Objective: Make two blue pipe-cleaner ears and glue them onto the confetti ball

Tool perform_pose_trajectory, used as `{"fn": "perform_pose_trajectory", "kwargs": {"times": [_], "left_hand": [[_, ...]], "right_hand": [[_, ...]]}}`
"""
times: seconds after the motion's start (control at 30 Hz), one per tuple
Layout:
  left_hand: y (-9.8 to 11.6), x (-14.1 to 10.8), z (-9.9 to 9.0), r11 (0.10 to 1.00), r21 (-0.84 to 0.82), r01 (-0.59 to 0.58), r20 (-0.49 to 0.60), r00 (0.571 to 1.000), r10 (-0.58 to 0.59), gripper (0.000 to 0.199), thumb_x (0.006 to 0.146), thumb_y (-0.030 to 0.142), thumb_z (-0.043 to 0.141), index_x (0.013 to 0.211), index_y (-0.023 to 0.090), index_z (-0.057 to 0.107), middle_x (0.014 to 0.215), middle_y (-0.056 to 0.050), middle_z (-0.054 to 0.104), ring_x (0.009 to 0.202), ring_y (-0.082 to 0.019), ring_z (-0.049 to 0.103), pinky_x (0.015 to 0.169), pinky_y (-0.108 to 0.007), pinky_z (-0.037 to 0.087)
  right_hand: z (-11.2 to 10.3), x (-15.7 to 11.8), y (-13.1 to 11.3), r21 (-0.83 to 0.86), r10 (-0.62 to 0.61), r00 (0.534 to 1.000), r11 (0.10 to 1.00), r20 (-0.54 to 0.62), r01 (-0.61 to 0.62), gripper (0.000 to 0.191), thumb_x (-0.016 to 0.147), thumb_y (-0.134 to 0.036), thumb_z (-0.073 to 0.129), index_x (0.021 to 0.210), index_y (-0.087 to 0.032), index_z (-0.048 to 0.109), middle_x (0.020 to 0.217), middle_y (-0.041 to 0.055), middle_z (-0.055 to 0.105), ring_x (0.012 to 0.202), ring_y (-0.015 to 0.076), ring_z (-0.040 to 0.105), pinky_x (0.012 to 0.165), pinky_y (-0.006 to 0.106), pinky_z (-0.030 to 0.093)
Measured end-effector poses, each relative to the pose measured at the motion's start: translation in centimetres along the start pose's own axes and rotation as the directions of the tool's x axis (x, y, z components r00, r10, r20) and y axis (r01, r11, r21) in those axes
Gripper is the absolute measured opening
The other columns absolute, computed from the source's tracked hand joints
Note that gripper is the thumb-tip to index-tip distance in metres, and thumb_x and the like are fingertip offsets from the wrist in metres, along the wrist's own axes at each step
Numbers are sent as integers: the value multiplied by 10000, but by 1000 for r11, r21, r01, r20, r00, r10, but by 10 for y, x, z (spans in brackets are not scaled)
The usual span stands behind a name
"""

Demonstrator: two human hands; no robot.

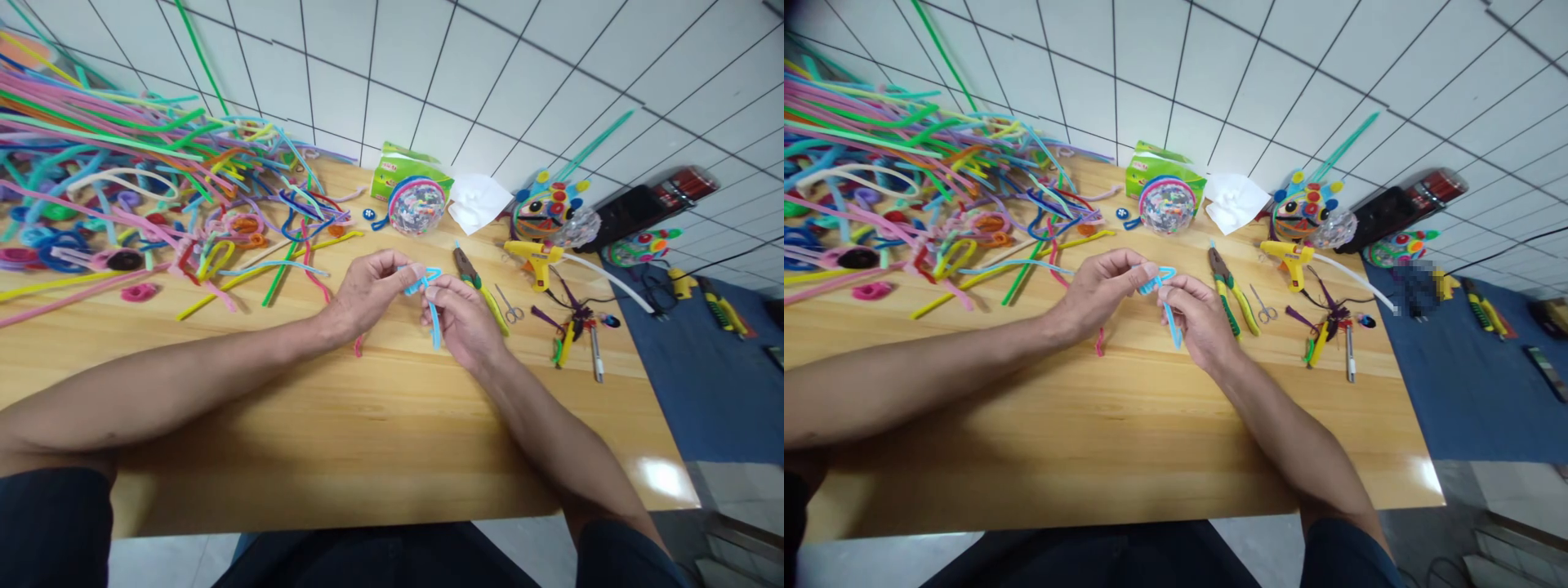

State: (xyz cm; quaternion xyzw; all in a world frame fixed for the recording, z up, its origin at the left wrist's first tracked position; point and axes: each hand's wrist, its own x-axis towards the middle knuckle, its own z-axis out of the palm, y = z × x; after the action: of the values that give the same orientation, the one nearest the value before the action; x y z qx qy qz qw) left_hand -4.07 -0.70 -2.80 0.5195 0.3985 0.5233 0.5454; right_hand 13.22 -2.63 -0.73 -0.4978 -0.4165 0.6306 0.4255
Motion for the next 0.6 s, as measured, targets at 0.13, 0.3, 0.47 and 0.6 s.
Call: {"fn": "perform_pose_trajectory", "kwargs": {"times": [0.13, 0.3, 0.47, 0.6], "left_hand": [[3, 0, -1, 997, 7, 78, 25, 997, -78, 386, 827, 541, 842, 710, 203, 696, 693, -1, 631, 676, -145, 540, 671, -299, 472], [4, 0, 1, 993, -27, 113, 36, 993, -112, 441, 781, 589, 884, 689, 197, 703, 675, 1, 615, 654, -136, 503, 645, -297, 430], [3, -1, 2, 993, -40, 109, 29, 994, -108, 436, 755, 584, 902, 713, 185, 731, 677, 7, 616, 658, -127, 491, 658, -291, 419], [0, -1, 2, 993, -26, 115, 34, 993, -114, 431, 772, 597, 872, 727, 192, 730, 692, 0, 629, 666, -137, 499, 654, -294, 425]], "right_hand": [[-3, 2, 0, -141, -93, 995, 986, -22, 89, 342, 682, -457, 899, 685, -232, 642, 663, -53, 590, 588, 103, 501, 587, 266, 445], [-5, 3, 0, -230, -122, 992, 966, -13, 116, 367, 705, -496, 894, 680, -222, 650, 600, -52, 589, 561, 102, 488, 574, 265, 388], [-7, 5, 5, -229, -129, 992, 965, -5, 125, 340, 704, -478, 902, 717, -215, 687, 628, -55, 588, 580, 103, 486, 592, 272, 411], [-8, 6, 6, -240, -138, 990, 962, -4, 133, 346, 737, -489, 874, 715, -229, 647, 631, -53, 588, 598, 112, 503, 593, 274, 411]]}}
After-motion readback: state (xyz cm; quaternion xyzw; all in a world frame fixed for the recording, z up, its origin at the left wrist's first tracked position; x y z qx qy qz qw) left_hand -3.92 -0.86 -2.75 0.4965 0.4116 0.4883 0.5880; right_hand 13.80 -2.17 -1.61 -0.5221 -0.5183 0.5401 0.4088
